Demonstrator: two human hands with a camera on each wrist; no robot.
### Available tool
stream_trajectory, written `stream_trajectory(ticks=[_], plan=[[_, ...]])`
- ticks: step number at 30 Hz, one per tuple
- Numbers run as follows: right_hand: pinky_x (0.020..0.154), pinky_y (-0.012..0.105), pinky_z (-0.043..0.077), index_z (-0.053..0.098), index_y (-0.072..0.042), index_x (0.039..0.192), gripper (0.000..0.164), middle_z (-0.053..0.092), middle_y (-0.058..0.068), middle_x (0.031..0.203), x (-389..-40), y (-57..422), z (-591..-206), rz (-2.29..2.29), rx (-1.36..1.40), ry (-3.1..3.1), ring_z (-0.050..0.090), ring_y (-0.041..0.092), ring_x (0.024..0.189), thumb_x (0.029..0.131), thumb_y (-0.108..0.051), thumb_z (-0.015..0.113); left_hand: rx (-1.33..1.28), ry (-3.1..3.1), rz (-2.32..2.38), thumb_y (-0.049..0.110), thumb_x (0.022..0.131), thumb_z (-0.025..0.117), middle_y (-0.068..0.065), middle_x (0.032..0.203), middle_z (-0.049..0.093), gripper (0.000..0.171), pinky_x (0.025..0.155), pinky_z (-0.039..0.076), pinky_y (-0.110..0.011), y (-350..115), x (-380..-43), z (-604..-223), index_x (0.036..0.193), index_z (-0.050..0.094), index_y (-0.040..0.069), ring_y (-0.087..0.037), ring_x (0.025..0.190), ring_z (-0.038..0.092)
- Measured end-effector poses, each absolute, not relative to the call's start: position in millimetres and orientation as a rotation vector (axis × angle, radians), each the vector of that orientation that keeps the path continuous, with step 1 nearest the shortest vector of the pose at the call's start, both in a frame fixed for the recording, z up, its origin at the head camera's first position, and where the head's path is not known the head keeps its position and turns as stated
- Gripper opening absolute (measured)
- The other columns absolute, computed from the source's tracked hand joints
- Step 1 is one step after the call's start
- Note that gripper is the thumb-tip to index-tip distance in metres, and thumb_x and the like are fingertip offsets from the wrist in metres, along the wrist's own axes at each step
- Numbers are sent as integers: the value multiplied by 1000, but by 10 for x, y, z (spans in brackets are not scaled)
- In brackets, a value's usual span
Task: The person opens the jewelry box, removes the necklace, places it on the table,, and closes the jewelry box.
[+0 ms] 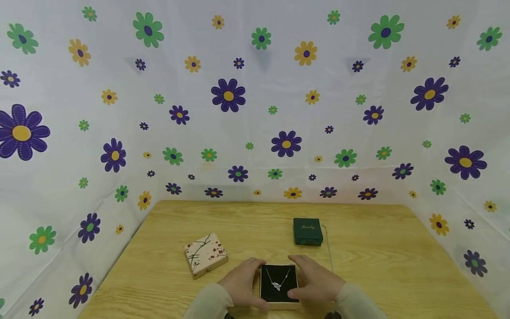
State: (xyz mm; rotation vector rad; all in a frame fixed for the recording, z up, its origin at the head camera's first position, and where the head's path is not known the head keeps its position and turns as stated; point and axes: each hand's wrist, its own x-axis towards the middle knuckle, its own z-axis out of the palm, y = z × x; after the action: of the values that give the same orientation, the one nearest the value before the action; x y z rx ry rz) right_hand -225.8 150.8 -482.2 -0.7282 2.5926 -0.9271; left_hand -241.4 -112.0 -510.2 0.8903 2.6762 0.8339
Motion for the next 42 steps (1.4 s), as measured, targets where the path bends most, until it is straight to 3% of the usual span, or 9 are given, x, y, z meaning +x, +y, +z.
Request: stream_trajectory(ticks=[6, 11, 17, 26, 38, 42], plan=[[98, 55, 40, 59, -8, 124, 47, 46, 15, 139, -2329, 1374, -4734, -890, -816, 2719, 46, 37, 125, 88, -36, 70, 849, 2661, 822, 65, 60, 80, -4, 130, 51, 108, 99, 42, -41, -1119, -2421, -5068, 141, 43, 4, -18, 119, 49], [95, 47, 46, 66, -18, 103, 24, 50, 13, 134, -2365, 1254, -4744, -786, -898, 2764, 50, 32, 120, 86, -34, 72, 818, 2651, 819, 66, 61, 80, -2, 130, 50, 106, 99, 43, -41, -1124, -2432, -5072, 141, 43, 6, -16, 118, 49], [92, 42, 48, 71, -20, 101, 21, 54, 11, 128, -2365, 1190, -4789, -722, -977, 2835, 52, 27, 116, 85, -32, 75, 785, 2638, 823, 63, 62, 81, -3, 131, 50, 105, 100, 42, -43, -1112, -2434, -5028, 141, 42, 6, -18, 119, 48], [74, 25, 48, 77, -20, 95, 21, 53, -11, 92, -2369, 1191, -4889, -697, -1074, 2895, 46, 7, 85, 81, -35, 78, 796, 2637, 815, 63, 63, 80, -6, 133, 48, 106, 100, 42, -42, -1100, -2441, -5021, 142, 41, 5, -20, 120, 48], [70, 24, 48, 75, -23, 86, 3, 54, -16, 83, -2358, 1148, -4890, -755, -1022, 2792, 48, 3, 78, 83, -24, 77, 839, 2641, 838, 61, 63, 81, -6, 130, 50, 105, 96, 44, -40, -1126, -2430, -5030, 141, 42, 3, -17, 114, 49], [68, 22, 47, 71, -22, 84, 5, 54, -15, 83, -2352, 1164, -4892, -852, -987, 2719, 49, 0, 75, 85, -18, 75, 826, 2621, 852, 60, 65, 81, -5, 131, 49, 103, 97, 44, -41, -1126, -2429, -5044, 142, 42, 5, -18, 116, 49]])
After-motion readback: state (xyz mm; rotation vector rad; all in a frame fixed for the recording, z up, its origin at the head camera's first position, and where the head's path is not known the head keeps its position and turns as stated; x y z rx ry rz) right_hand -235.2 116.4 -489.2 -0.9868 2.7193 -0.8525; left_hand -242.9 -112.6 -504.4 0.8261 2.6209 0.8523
